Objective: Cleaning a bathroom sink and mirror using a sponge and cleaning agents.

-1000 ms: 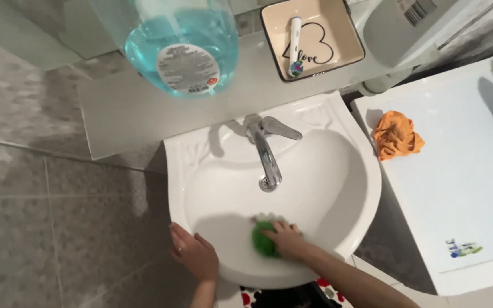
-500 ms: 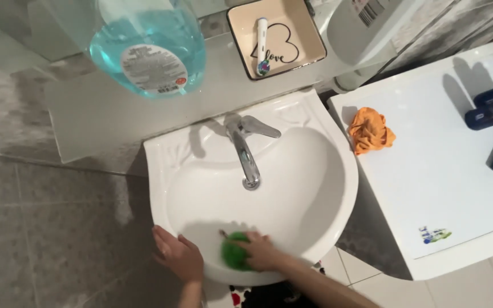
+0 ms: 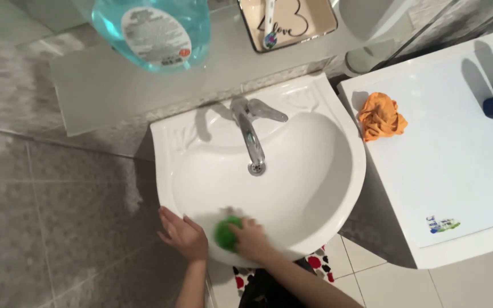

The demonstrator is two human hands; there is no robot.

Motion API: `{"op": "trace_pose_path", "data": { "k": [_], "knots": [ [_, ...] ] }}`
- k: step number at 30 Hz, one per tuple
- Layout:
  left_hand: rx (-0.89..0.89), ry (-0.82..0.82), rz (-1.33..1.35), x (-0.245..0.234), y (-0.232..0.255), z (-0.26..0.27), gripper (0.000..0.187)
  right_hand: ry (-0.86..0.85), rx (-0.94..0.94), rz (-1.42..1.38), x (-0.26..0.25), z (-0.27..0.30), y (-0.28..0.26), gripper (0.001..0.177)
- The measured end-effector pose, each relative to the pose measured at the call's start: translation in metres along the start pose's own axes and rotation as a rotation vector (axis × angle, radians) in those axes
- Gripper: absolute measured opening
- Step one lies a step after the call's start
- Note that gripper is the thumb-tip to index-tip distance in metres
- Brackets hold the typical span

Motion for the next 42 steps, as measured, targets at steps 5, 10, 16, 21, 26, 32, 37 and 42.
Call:
{"op": "trace_pose_path", "data": {
  "k": [5, 10, 16, 21, 26, 32, 37, 42],
  "knots": [
    [-0.013, -0.044, 0.003, 0.008, -0.008, -0.005, 0.065, 0.198, -0.005, 0.050, 0.022, -0.034, 0.138, 0.047],
    [0.015, 0.009, -0.042, 0.010, -0.009, -0.001, 0.064, 0.182, 0.394, 0.942, -0.126, -0.071, 0.165, 0.086],
    [-0.036, -0.041, -0.040, 0.003, -0.004, -0.011, 0.066, 0.572, -0.026, 0.200, 0.031, -0.198, 0.049, 0.038],
    [-0.033, -0.070, -0.047, 0.003, -0.002, -0.019, 0.068, 0.574, 0.176, -0.942, -0.060, -0.170, 0.117, 0.022],
    [-0.045, -0.058, -0.025, 0.004, -0.002, -0.015, 0.066, 0.875, 0.205, -1.077, -0.084, -0.160, 0.088, 0.026],
    [0.016, -0.036, -0.033, -0.002, 0.006, -0.018, 0.063, 0.684, 0.065, -0.348, -0.040, -0.179, 0.052, 0.038],
    [-0.084, -0.111, -0.042, 0.000, -0.007, -0.014, 0.066, 1.260, 0.469, -0.974, -0.087, -0.211, 0.170, 0.064],
    [-0.017, -0.030, -0.043, 0.004, -0.006, -0.013, 0.065, 1.540, 0.203, -0.567, -0.047, -0.214, 0.084, 0.076]
  ]
}}
Point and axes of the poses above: each hand's wrist, its own z-axis away from the middle knuckle, its own x-axis out of the palm, y = z × x, the point moved 7 cm from there along -z, towards the middle knuckle, and after that the axes turned 1 degree about x, right-handed, at the moved point
